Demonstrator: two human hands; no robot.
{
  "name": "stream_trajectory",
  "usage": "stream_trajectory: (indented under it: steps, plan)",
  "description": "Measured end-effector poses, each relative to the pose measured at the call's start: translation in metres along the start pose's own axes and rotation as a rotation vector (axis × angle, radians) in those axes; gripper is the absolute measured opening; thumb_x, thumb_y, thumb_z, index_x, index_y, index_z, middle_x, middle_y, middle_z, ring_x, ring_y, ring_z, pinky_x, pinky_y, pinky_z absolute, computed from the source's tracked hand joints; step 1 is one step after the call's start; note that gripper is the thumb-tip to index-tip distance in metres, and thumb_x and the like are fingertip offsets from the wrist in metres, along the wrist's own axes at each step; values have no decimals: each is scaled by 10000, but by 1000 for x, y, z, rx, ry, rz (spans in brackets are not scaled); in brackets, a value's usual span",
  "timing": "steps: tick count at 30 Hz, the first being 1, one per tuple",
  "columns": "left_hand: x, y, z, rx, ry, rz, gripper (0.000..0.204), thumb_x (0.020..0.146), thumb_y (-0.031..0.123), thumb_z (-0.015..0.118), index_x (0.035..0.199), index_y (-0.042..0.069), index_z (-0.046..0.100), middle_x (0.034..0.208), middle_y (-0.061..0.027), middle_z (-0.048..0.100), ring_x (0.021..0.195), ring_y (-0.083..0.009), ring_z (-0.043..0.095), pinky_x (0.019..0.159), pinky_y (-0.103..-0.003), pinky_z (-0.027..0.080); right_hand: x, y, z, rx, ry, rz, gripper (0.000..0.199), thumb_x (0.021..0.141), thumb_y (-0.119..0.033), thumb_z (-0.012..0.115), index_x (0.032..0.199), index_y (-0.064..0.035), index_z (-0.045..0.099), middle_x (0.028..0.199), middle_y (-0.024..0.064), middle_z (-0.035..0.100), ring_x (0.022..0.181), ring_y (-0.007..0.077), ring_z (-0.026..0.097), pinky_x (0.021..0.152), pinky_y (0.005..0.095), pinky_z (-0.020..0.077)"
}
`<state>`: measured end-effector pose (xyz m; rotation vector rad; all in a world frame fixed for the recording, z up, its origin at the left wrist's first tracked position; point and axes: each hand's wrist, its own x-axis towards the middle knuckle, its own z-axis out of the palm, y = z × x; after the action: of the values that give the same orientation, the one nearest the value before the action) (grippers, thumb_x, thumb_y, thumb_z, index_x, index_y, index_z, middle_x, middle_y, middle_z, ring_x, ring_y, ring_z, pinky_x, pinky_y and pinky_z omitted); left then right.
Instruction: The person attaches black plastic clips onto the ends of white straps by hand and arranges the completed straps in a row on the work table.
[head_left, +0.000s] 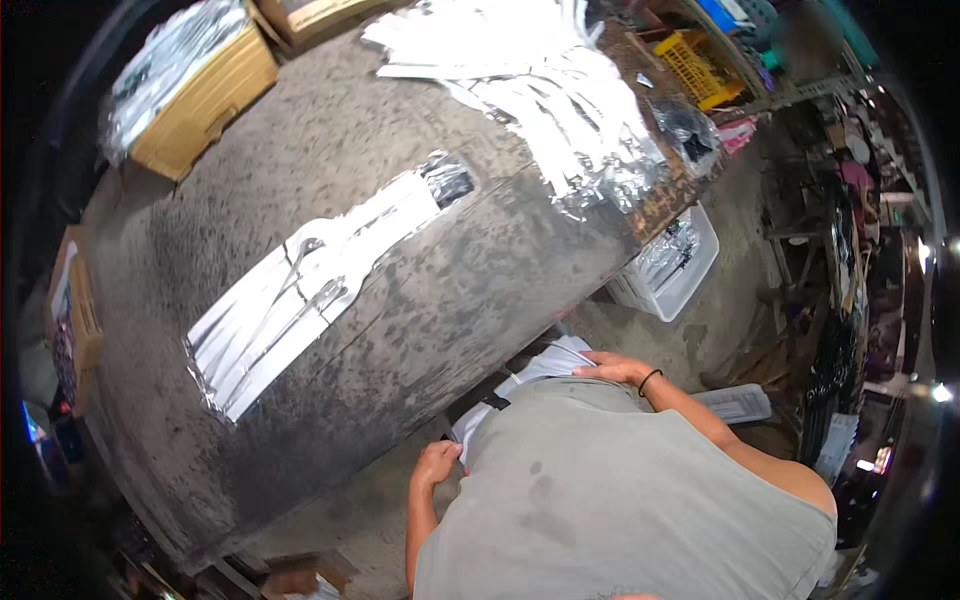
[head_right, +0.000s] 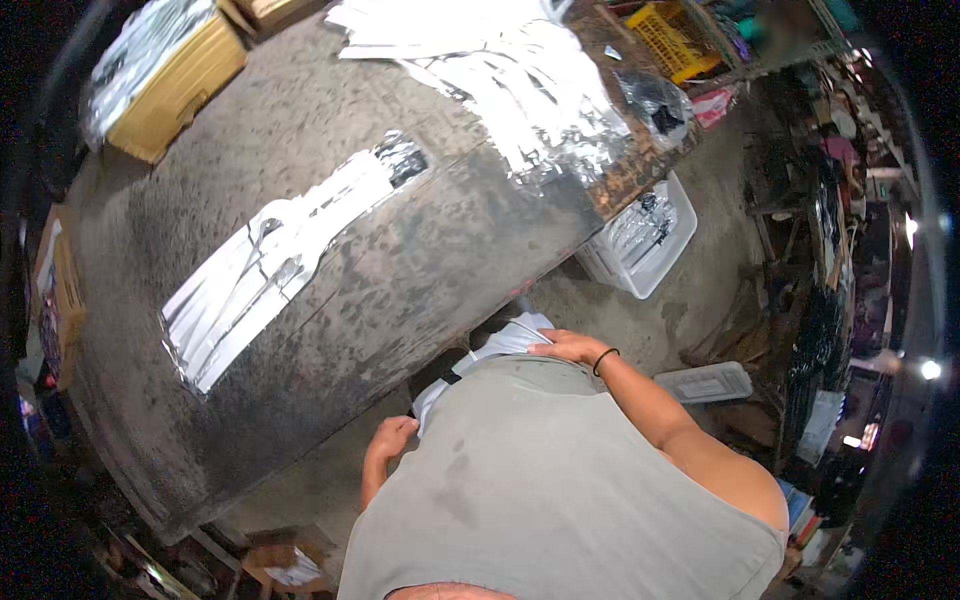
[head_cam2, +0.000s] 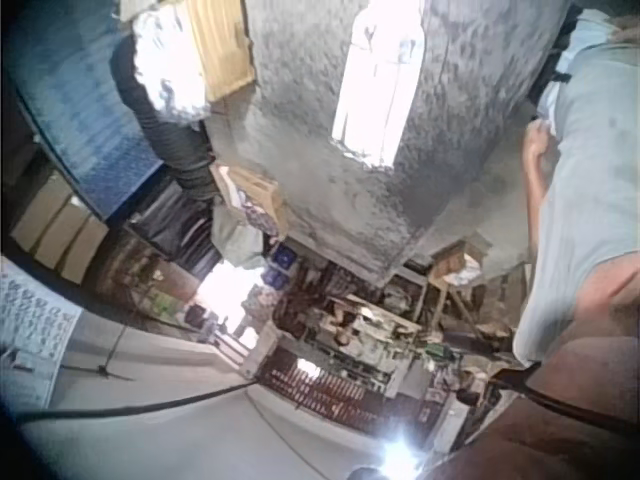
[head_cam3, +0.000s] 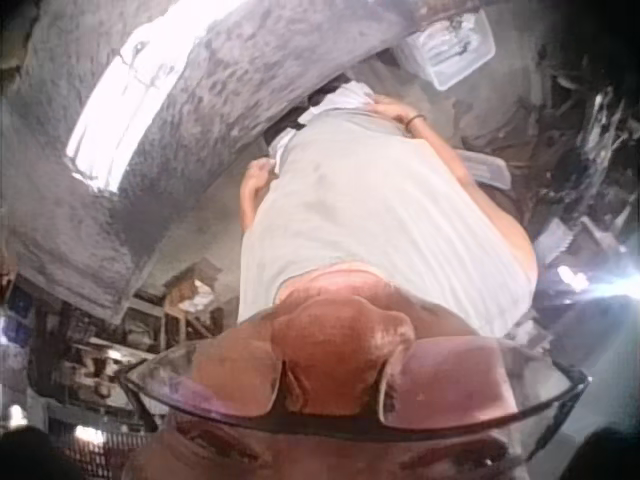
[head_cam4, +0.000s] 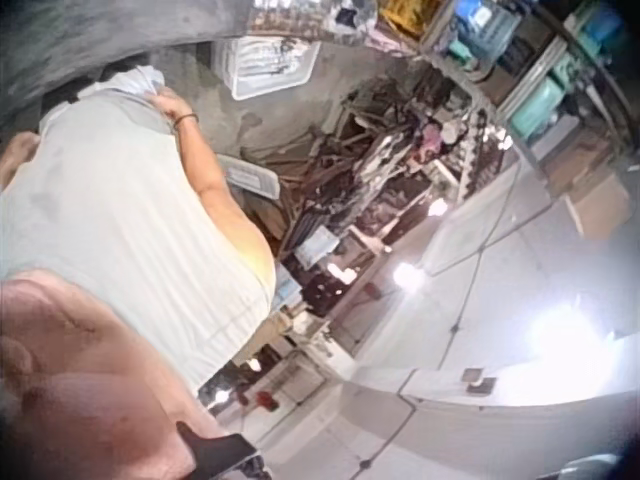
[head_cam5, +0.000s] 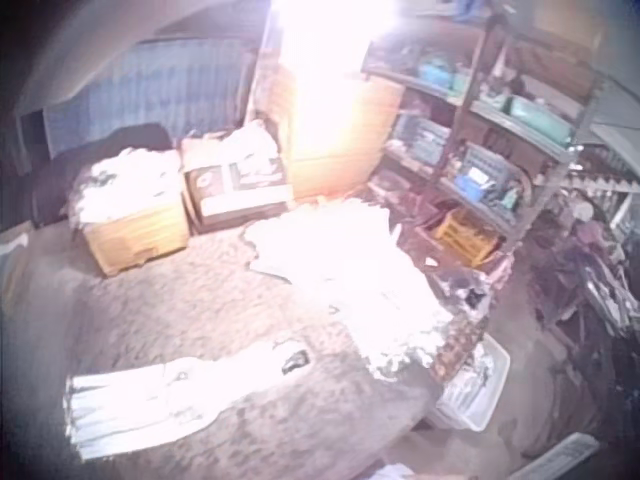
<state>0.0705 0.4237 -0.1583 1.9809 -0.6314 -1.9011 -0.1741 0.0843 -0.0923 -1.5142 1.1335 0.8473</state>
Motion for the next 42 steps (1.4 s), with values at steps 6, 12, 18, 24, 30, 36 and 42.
stream_trajectory:
  steps: [6, 12, 18, 24, 30, 36, 42]
  plan:
    - [13, 71, -16, -91, 257, 236, 330, 802, 297, 628, 752, -29, 599, 614, -128, 554, 582, -169, 519, 563, -332, 420, 10, 1, -65, 259, 465, -430, 297, 862, -248, 582, 1020, 0, 625, 797, 96, 659, 751, 138, 626, 673, 274, 487]
    - [32, 155, 0, -46, 561, 337, 295, 820, 276, 604, 807, -19, 597, 715, -138, 572, 658, -209, 542, 620, -327, 432, 68, -26, -203, 336, 807, -627, 189, 872, -192, 584, 895, -6, 610, 658, -1, 574, 600, 73, 518, 569, 218, 432]
    - [71, 223, 56, -197, 866, 374, 218, 831, 206, 604, 895, -2, 624, 806, -125, 608, 722, -206, 579, 674, -318, 463, 148, -82, -292, 361, 1000, -662, 503, 776, -377, 664, 1085, -3, 530, 911, 132, 607, 837, 241, 597, 721, 348, 471]
    - [64, 283, 105, -270, 747, 207, 241, 848, 203, 594, 989, 8, 617, 900, -142, 625, 789, -237, 605, 700, -329, 472, 153, -105, -317, 211, 994, -533, 635, 680, -365, 707, 1166, -21, 485, 934, 133, 621, 847, 265, 603, 757, 374, 465]
    - [67, 274, 87, -184, 769, 254, 261, 858, 218, 583, 1014, 11, 612, 928, -156, 623, 831, -243, 600, 732, -329, 466, 182, -94, -340, 464, 990, -796, 256, 742, -93, 604, 978, 0, 574, 814, 82, 624, 706, 168, 590, 648, 315, 484]
    - [80, 258, 41, -704, 811, 494, 232, 865, 193, 593, 1002, 8, 621, 906, -21, 622, 832, -85, 548, 748, -245, 446, 84, -150, -380, 720, 737, -1042, 238, 769, -66, 571, 1000, -11, 553, 755, 37, 593, 576, 89, 533, 506, 241, 437]
    - [83, 283, 3, -535, 801, 573, 282, 860, 242, 606, 1021, 10, 610, 864, -10, 612, 792, -81, 537, 723, -235, 438, 37, -193, -448, -49, 1090, -1053, 291, 695, -132, 608, 931, 34, 580, 769, 113, 602, 691, 207, 581, 648, 336, 463]
